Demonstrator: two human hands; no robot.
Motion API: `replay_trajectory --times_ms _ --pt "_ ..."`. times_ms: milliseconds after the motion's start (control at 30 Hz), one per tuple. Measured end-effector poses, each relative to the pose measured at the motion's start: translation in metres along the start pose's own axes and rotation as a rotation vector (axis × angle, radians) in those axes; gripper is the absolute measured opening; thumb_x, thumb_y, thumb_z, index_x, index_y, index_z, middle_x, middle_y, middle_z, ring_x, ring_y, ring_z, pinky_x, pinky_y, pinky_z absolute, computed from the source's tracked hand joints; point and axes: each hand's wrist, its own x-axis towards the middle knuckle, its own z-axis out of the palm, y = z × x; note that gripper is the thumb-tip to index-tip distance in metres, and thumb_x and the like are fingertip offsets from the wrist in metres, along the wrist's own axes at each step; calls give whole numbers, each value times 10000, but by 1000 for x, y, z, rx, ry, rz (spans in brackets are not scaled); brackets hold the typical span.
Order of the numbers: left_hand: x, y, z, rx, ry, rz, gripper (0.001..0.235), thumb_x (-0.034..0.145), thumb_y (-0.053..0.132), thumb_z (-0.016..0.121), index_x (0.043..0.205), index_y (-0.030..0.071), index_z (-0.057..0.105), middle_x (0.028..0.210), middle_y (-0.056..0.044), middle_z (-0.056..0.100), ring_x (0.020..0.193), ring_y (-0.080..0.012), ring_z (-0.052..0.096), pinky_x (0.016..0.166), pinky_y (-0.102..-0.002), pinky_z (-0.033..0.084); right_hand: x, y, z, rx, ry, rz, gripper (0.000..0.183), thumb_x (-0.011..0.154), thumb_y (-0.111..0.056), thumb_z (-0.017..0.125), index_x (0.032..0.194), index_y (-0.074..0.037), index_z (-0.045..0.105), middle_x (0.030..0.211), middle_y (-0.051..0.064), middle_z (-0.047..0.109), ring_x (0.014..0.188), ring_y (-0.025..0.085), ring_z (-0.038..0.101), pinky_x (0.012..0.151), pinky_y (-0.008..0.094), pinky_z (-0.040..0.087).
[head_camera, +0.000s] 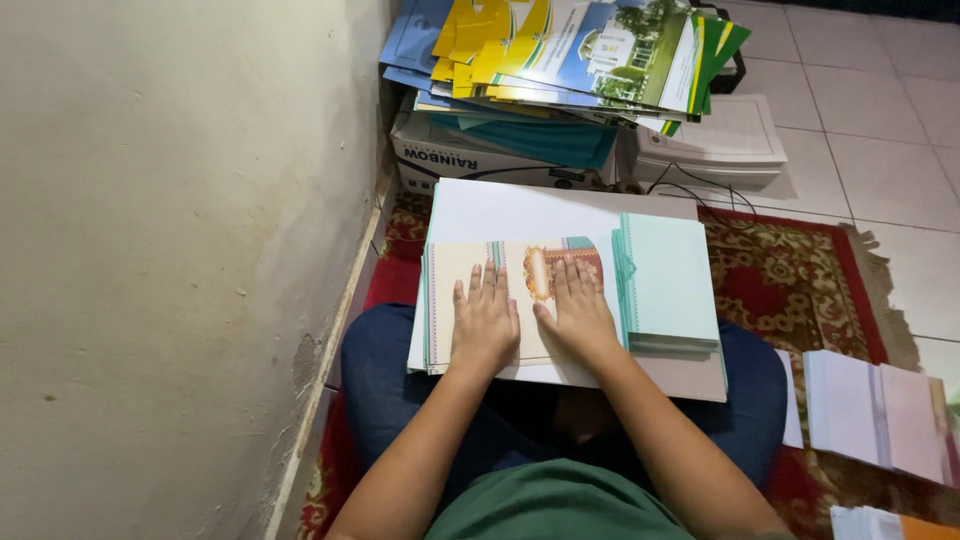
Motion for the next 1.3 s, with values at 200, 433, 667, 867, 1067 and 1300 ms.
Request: replay_trajectory --times_ms 200,433,667,867,1067,1300 --pt "0 4 -11 -39 -75 -25 578 1016 279 336 1541 42 381 1620 -200 344 1511 -370 288 1194 -595 144 31 -4 -18 157 -82 87 823 1008 -616 274 1612 -64 193 1705 142 129 1574 278 92 1253 427 47" --pt "2 10 -14 -16 -95 -65 589 1002 300 357 1542 67 390 1617 -184 352 1512 -371 281 1185 -604 148 -9 -4 -22 29 11 -25 778 1011 -536 332 1584 -11 294 1659 208 270 1541 333 245 1248 454 120" --pt "45 7 22 47 -102 -141 645 998 354 390 1548 18 361 1622 -220 330 1519 -436 235 1180 -651 142 -22 -3 -15 -10 114 -74 799 958 -504 438 1570 0 340 1621 222 356 1482 349 364 1223 450 213" --pt "59 7 13 37 -157 -162 698 1009 416 363 1565 -4 310 1661 -215 246 1554 -400 147 1210 -611 87 -20 2 -8 -21 154 -74 793 957 -529 434 1560 -19 359 1610 213 373 1469 346 384 1213 464 230" --pt "5 19 -6 -28 -200 -73 693 1023 406 351 1561 -27 293 1640 -244 276 1545 -397 178 1211 -592 59 -10 4 3 -31 106 -50 808 972 -577 383 1567 -31 349 1630 197 346 1498 331 341 1225 450 201" --pt "-11 7 6 -22 -215 55 672 1032 379 339 1564 -27 281 1643 -241 261 1533 -408 195 1205 -605 72 32 1 -3 96 -35 63 853 991 -641 292 1597 -42 270 1687 175 219 1567 321 180 1255 456 98"
